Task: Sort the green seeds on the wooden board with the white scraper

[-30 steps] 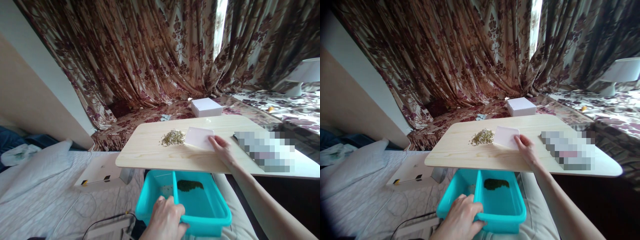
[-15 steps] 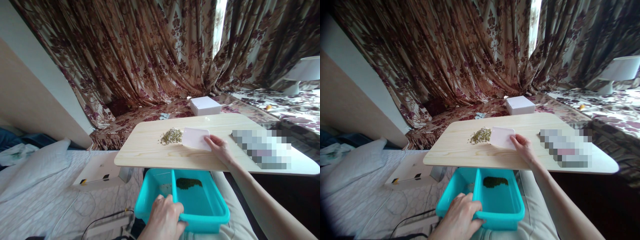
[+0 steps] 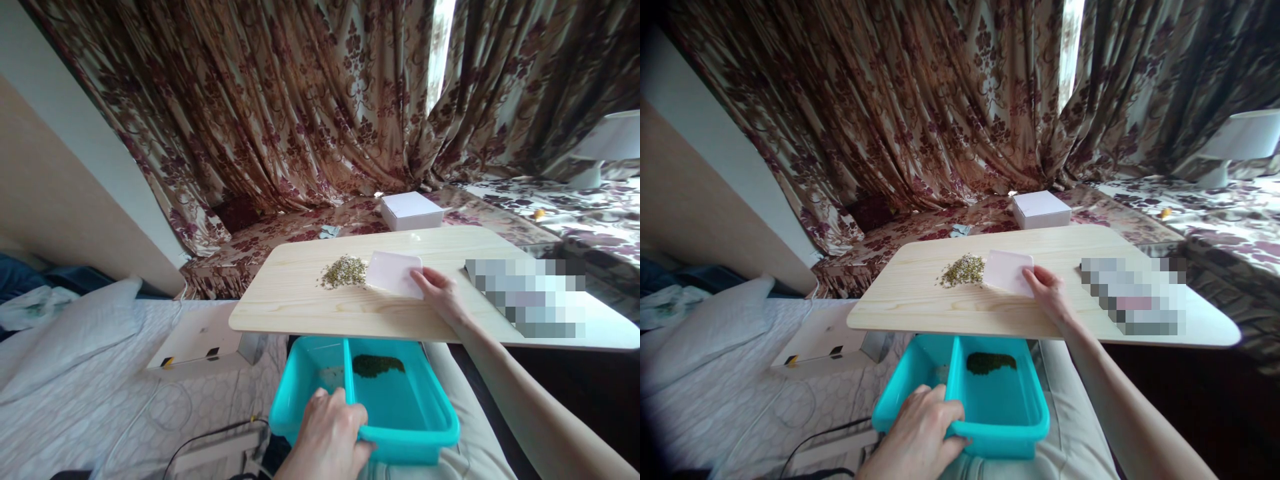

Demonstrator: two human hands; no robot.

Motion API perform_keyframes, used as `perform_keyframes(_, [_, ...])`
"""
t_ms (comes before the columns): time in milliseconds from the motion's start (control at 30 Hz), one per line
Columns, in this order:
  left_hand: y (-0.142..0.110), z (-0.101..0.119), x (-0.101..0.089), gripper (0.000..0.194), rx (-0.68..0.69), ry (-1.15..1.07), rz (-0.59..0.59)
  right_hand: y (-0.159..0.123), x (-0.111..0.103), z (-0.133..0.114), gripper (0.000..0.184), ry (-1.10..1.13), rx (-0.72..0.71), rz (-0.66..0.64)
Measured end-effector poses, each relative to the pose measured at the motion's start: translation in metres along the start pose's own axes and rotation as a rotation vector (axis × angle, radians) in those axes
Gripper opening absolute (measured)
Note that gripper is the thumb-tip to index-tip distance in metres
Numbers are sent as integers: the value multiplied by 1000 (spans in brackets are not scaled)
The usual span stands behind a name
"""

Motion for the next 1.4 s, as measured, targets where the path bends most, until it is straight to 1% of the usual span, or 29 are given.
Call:
perform_keyframes(133, [0, -1, 1, 15, -10, -19, -11, 1, 0, -2, 27, 1, 22, 36])
perform_keyframes(333, [0, -3, 1, 14, 3, -17, 17, 1, 0, -1, 24, -33, 5, 85])
perform_keyframes(533, [1, -2, 1, 14, 0, -13, 12, 1, 2, -1, 25, -48, -23, 50])
perform_keyframes(733, [0, -1, -1, 14, -7, -6, 7, 0, 6, -2, 26, -35, -11, 7])
perform_keyframes(800, [0, -1, 0, 15, -3, -4, 7, -1, 6, -2, 26, -35, -15, 10])
perform_keyframes(967, [1, -2, 0, 15, -3, 3, 14, -2, 1, -4, 23, -30, -22, 66])
perform_keyframes(1167, [0, -2, 0, 15, 3, -3, 19, -2, 5, -5, 24, -37, -13, 23])
perform_keyframes(1400, [-1, 0, -3, 15, -7, -23, -2, -3, 5, -6, 24, -22, -23, 32])
Point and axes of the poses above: each hand's wrist, its own y-axis towards the middle knuckle, its own x-axis out of the palm, z = x × y, the point moved 7 cm from there along y, towards the middle knuckle, and after that the axes turned 13 degrees about -z, right-handed, at the moved point
